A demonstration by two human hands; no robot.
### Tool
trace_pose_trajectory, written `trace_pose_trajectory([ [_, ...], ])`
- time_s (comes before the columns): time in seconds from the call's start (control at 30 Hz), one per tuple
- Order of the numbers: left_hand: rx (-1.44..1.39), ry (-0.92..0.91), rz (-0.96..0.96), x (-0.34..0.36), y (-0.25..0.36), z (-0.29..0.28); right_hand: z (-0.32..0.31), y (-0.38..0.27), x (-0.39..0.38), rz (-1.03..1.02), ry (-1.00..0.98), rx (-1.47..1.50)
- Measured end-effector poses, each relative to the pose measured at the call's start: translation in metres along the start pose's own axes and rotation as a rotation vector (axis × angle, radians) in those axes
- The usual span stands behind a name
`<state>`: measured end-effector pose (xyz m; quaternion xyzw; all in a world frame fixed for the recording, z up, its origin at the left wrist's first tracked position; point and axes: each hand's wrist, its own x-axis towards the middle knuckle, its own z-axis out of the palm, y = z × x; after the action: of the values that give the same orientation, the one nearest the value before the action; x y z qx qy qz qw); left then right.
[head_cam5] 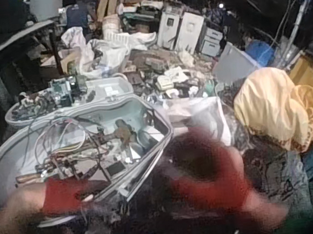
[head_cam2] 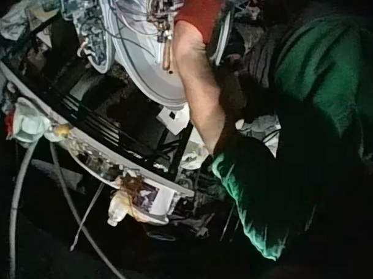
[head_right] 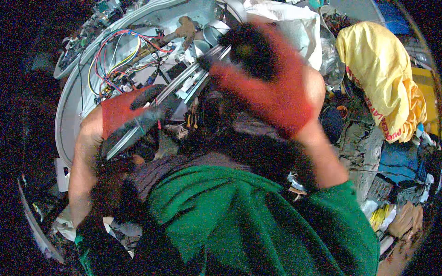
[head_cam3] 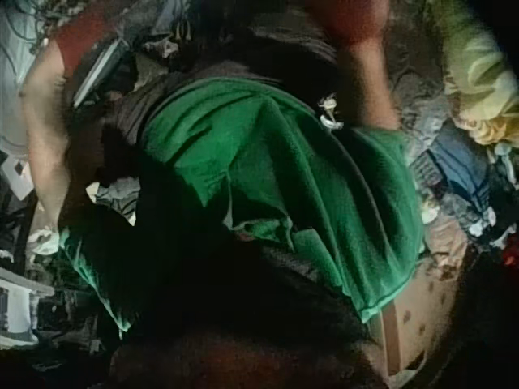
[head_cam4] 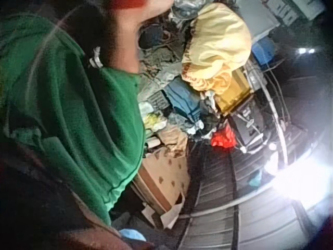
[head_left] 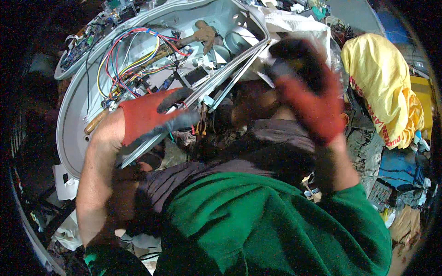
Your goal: The person manipulates wires and circuit boards inside a white plastic housing using a screwdriver and wire strippers.
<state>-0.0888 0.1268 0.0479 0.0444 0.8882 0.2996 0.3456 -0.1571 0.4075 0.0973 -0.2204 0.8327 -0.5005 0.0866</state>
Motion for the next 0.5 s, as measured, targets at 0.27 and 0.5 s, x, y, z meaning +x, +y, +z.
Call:
trace_pose_trajectory([
  [0.27, 0.13, 0.284, 0.043, -0.009, -0.003, 0.043, 0.077, 0.086, -0.019, 0.138, 0.07, -0.222],
  [0.5, 0.154, 0.304, 0.056, -0.008, -0.008, 0.043, 0.09, 0.057, -0.013, 0.373, 0.0, -0.289],
])
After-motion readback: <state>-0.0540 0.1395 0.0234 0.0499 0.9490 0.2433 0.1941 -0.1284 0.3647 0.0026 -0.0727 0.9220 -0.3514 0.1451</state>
